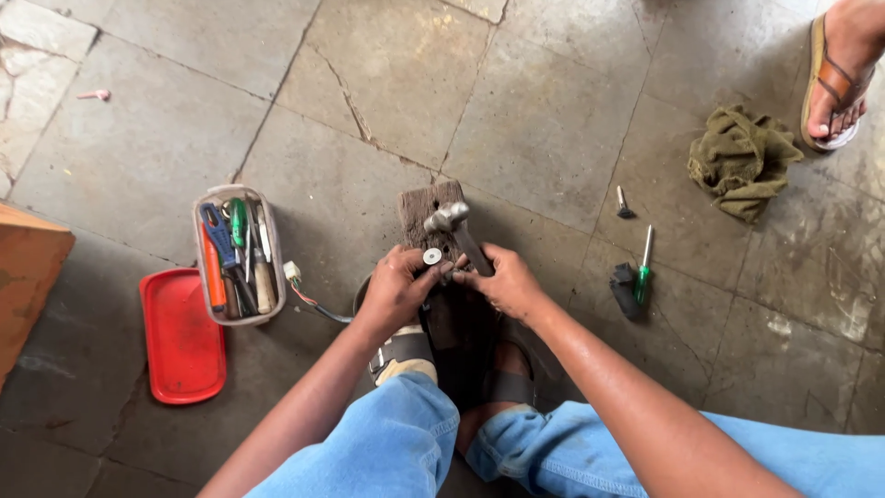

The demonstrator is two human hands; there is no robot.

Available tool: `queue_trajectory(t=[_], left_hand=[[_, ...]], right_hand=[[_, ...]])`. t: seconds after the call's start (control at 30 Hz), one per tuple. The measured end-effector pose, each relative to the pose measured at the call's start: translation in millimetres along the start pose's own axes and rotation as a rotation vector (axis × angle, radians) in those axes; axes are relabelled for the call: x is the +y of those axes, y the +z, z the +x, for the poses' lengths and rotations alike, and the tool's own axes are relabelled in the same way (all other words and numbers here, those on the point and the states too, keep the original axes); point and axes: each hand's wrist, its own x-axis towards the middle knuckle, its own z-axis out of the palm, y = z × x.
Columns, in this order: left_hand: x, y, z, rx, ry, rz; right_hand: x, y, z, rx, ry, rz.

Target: Repairing or disassembling a motorcycle ignition lock component using a hammer and punch.

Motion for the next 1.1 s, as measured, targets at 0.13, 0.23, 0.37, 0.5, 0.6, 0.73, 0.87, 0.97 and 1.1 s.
queue_trajectory(t=[0.13,0.23,0.37,0.5,0.6,0.73,0.87,0.97,1.1], left_hand=[[1.6,-4.5,6.2,-0.017,0.053,0.037],[3.0,-0.1,3.5,-0.026,0.068,0.097],[4.7,-1.3,4.2,-0.04,0.084,0.104],[12.9,-4.1,3.3,-0.053,0.118,0.152],[6.2,1.7,0.0,-0.032,0.145,0.172],[8.8,2.9,-8.9,-0.009,0.191,0.255],[15.8,3.4,-12.3,-0.007,0.238,0.301],[10.9,7.5,-11.2,0.014,0.259,0.328],[9.6,6.3,-12.4,-0.006,0.273,0.349]], right_hand=[[-19.2,0.5,0.7,-0.002,0.111,-0.042],[-21.9,-1.0,-3.0,-0.008,0.049,-0.07],[-21.0,0.7,-3.6,-0.014,0.067,0.011],[-35.9,1.2,-8.0,0.001,0.112,-0.075],[-6.1,-3.5,-2.1,0.011,-0.1,-0.16],[-78.6,-29.6,-16.7,-0.102,0.292,-0.202],[-147.8,-52.9,-33.3,-0.165,0.303,-0.416],[-194.7,-56.8,-53.9,-0.214,0.379,-0.535],[-236.1,-53.9,-76.6,-0.311,0.453,-0.716]])
